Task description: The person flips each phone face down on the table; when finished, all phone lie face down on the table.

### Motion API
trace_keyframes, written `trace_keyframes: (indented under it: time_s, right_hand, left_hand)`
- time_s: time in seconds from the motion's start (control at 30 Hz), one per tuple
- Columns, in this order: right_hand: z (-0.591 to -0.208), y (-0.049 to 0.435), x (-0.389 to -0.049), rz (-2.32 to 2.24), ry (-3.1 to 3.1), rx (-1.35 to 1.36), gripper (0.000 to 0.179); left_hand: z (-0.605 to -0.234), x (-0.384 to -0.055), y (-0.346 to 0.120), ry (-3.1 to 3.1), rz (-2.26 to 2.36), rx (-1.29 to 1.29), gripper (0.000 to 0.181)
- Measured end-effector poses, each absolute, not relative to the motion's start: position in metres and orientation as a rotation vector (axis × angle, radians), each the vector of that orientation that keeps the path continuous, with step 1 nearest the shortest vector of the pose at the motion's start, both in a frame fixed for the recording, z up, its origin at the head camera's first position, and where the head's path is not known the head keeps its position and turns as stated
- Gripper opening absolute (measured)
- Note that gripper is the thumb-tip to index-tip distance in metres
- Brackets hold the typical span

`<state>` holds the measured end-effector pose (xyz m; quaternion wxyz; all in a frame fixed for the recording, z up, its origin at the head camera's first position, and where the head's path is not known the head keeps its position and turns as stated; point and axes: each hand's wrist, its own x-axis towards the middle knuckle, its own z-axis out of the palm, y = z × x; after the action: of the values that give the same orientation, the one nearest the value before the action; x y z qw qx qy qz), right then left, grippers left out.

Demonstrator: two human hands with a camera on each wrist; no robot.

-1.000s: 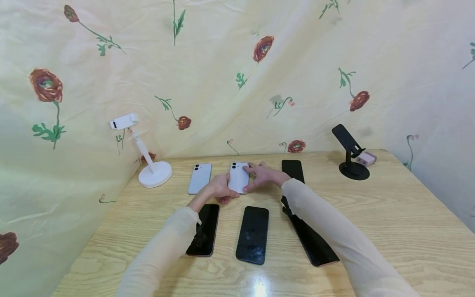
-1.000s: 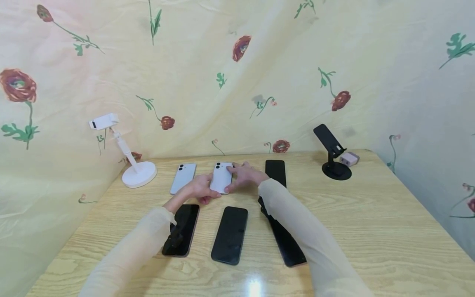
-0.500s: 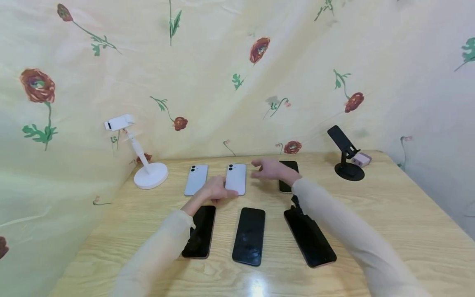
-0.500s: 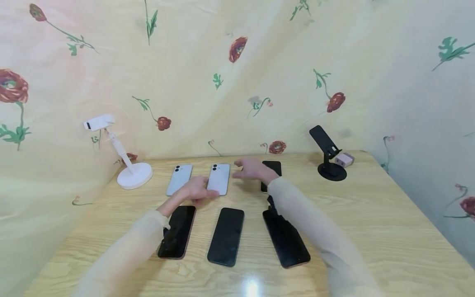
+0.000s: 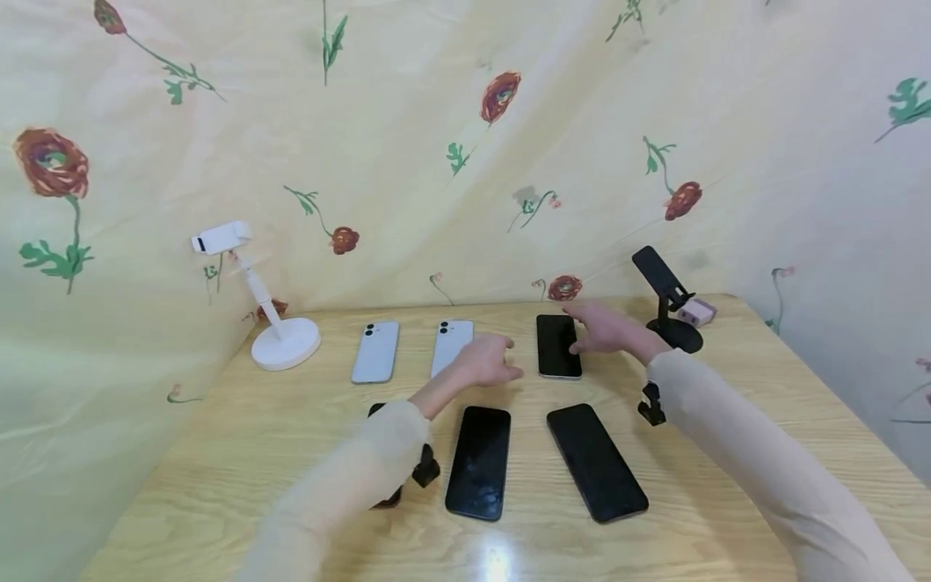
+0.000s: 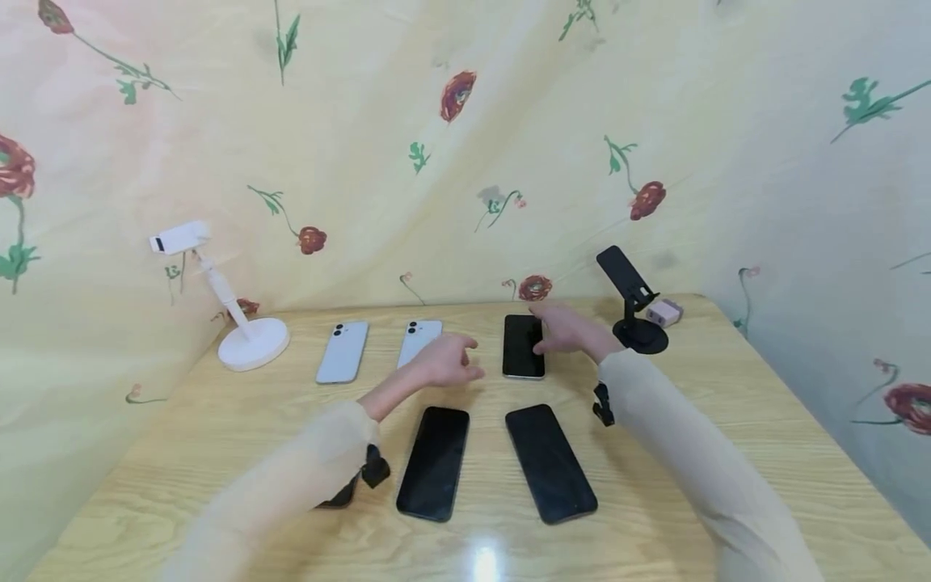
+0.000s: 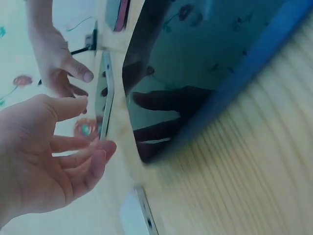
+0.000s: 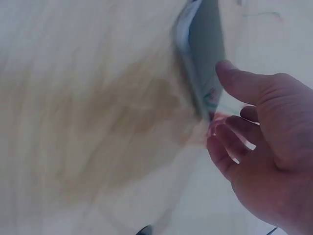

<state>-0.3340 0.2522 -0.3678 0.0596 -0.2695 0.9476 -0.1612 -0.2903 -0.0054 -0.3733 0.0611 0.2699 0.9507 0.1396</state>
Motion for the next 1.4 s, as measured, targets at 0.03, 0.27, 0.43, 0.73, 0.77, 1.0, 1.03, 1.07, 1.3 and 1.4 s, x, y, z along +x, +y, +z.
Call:
trace_keyframes:
  time_s: [0.03,0.27,0.43,0.73,0.77,1.0,1.03,1.07,1.3,1.4]
  right_hand:
    - [-0.370,0.255,-0.334,-0.476,2.850,-0.780,0.081]
    - [-0.378,0.269,-0.339,-0.500,2.727,-0.564,0.107]
    - [-0.383,0.279,-0.344,-0.389,2.701,-0.542,0.115]
    - [-0.386,0.278,-0.348,-0.386,2.641,-0.577,0.117]
    - [-0.386,0.277,-0.349,-0.383,2.638,-0.566,0.117]
    - [-0.388,0.280,-0.352,-0.373,2.624,-0.509,0.117]
    - [-0.388,0.280,-0.352,-0.373,2.624,-0.511,0.117]
    - [-0.389,0.280,-0.352,-0.371,2.626,-0.514,0.117]
    - [-0.391,0.282,-0.350,-0.358,2.645,-0.512,0.116]
    - [-0.391,0.283,-0.349,-0.370,2.658,-0.521,0.116]
  left_hand:
    - [-0.375,-0.291,0.001,2.863,0.398,0.819,0.062]
    - [-0.382,-0.299,0.030,2.857,0.329,0.841,0.084]
    - [-0.387,-0.297,0.045,2.803,0.345,0.868,0.092]
    - [-0.398,-0.299,0.056,2.794,0.344,0.869,0.093]
    - [-0.398,-0.300,0.057,2.794,0.340,0.879,0.092]
    - [-0.401,-0.307,0.060,2.823,0.177,0.970,0.073]
    - [-0.401,-0.307,0.061,2.829,0.169,0.974,0.071]
    - [-0.402,-0.308,0.061,2.836,0.169,0.975,0.070]
    - [-0.406,-0.310,0.062,2.850,0.232,0.979,0.068]
    - [-0.406,-0.311,0.061,2.851,0.258,0.993,0.068]
